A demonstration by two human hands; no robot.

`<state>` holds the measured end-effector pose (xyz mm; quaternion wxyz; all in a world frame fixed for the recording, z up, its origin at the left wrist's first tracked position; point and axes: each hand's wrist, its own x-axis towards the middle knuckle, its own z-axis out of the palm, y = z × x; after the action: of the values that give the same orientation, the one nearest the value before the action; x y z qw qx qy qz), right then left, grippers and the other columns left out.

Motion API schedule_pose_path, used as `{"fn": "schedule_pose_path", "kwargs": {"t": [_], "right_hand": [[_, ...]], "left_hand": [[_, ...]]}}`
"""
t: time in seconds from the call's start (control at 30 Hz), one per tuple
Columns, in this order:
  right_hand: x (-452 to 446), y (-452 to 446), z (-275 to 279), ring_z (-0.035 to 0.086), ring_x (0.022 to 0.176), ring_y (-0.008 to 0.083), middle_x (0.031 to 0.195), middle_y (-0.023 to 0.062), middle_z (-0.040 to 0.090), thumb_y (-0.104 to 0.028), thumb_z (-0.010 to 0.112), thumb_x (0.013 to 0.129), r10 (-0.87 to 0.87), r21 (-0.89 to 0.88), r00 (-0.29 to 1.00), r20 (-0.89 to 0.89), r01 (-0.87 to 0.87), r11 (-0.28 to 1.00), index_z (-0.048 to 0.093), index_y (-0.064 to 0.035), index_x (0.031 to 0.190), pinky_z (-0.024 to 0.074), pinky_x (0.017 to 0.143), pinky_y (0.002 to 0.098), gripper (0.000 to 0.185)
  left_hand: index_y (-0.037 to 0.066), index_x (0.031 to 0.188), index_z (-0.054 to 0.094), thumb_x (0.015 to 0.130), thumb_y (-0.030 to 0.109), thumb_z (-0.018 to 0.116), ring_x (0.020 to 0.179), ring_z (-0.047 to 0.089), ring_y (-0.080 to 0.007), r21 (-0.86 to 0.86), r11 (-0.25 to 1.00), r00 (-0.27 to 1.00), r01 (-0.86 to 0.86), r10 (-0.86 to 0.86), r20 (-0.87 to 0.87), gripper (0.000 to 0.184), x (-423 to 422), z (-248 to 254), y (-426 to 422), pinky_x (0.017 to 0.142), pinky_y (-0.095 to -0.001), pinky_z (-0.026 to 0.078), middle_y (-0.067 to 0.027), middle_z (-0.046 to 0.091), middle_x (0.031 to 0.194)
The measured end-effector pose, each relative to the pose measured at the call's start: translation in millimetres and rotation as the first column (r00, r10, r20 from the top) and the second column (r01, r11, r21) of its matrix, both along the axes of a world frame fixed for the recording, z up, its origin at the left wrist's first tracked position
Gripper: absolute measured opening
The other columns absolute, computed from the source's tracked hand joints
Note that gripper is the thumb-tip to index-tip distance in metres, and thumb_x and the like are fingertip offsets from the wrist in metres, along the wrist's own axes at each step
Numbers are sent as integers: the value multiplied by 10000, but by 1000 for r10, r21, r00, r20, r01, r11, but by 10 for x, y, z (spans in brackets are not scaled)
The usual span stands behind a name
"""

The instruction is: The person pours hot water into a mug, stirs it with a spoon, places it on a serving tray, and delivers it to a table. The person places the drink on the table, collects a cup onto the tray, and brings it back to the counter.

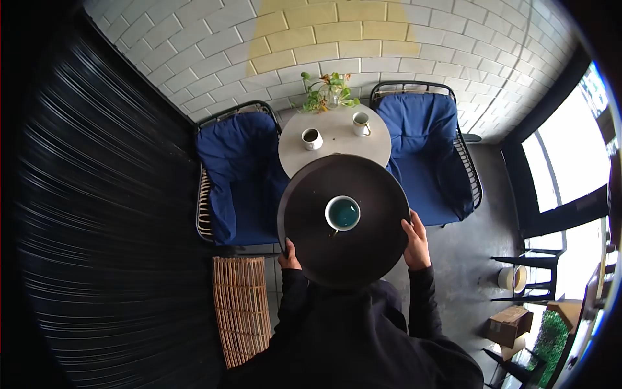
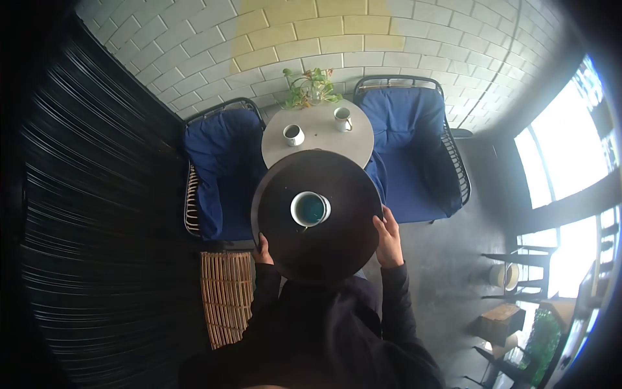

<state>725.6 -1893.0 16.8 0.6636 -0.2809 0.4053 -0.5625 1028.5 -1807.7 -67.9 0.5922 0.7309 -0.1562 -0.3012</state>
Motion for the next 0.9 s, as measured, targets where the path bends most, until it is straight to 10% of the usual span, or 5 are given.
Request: {"fn": "schedule_pose_path", "kwargs": {"t": [0.17, 0.5, 0.77, 0.9], "right_hand": [[186, -887, -7, 546, 1185, 155, 1289, 101, 585, -143, 510, 1015, 232, -39, 971, -62, -234, 971, 458, 29, 1370, 426, 993, 268, 398], [653, -2770, -855, 624, 957, 170, 1045, 102, 649, -217, 584, 983, 174, 49, 914, -367, -168, 985, 576, 9, 1238, 518, 828, 307, 341], [1003, -4316, -1872, 568, 1144, 365, 1213, 220, 572, -304, 872, 651, -53, -70, 288, -956, -49, 996, 376, -73, 1411, 474, 965, 450, 936], [1145, -4619, -2096, 549, 1161, 396, 1201, 215, 580, -262, 865, 634, -95, -116, 215, -972, -89, 989, 382, -63, 1393, 456, 978, 463, 921]], "left_hand": [[-145, 1158, 592, 906, 499, 652, 1097, 614, -304, -20, 998, 997, -66, 67, 27, 695, 272, -394, -496, 943, -366, 473, -248, 630, 1187], [-138, 1291, 512, 944, 475, 609, 1241, 531, -279, -102, 991, 996, -89, 87, -29, 711, 1424, -1516, -1584, 1050, -345, 408, -240, 542, 1347], [-123, 1324, 493, 942, 494, 605, 1208, 554, -253, 19, 1000, 999, -23, 24, -40, 734, 2034, -1278, -2220, 1041, -333, 416, -233, 540, 1352], [-125, 1305, 509, 943, 492, 604, 1161, 580, -251, 63, 998, 986, 3, 7, -169, 722, 2222, -1121, -2338, 1014, -331, 437, -218, 569, 1311]]}}
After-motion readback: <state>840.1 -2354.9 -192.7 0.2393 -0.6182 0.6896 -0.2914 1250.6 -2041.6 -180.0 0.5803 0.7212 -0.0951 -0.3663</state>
